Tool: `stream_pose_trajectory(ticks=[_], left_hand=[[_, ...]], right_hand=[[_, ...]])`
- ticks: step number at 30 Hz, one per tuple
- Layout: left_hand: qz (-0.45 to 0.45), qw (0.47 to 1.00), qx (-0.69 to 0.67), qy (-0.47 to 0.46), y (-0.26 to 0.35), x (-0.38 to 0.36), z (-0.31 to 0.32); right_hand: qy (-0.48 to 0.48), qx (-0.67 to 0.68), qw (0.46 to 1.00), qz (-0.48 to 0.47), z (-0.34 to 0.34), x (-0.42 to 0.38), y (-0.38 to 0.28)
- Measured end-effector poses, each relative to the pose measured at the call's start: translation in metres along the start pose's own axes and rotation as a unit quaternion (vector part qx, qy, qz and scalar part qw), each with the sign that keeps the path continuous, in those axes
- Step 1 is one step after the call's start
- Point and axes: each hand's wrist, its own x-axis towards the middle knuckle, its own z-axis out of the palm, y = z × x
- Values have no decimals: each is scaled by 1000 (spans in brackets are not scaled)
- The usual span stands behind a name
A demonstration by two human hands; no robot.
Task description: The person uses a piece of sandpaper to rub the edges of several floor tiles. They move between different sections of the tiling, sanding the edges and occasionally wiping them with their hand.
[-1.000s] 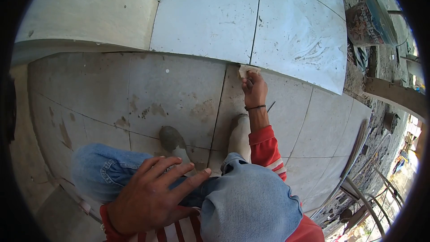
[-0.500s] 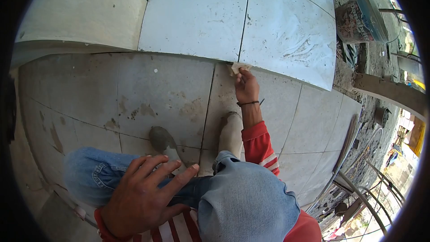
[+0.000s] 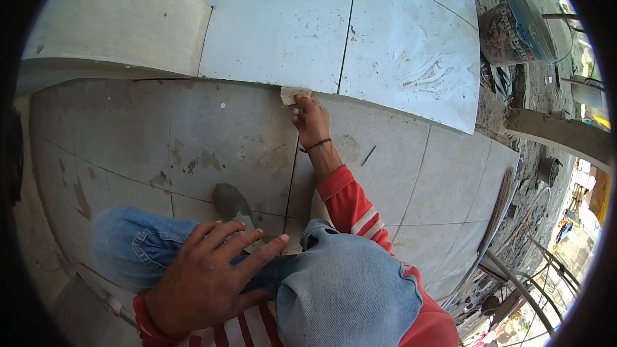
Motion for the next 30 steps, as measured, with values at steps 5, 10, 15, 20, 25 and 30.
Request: stream_pose_trajectory(ticks=[5, 10, 15, 20, 25, 30], left_hand=[[-23, 999, -17, 21, -3, -7, 0], [3, 1000, -14, 4, -4, -6, 1], [31, 999, -11, -10, 5, 3, -1], [-11, 997, -33, 65, 5, -4, 9], [-51, 997, -43, 50, 2, -8, 8], [-39, 999, -20, 17, 3, 6, 5]], right_hand=[[86, 176, 980, -43, -89, 3, -49], [213, 188, 936, -208, -207, -29, -113], [131, 30, 984, -115, -122, -25, -48], [72, 35, 995, -60, -68, -9, -30], [251, 197, 927, -197, -194, -4, -106], [317, 142, 912, -219, -213, -5, -136]])
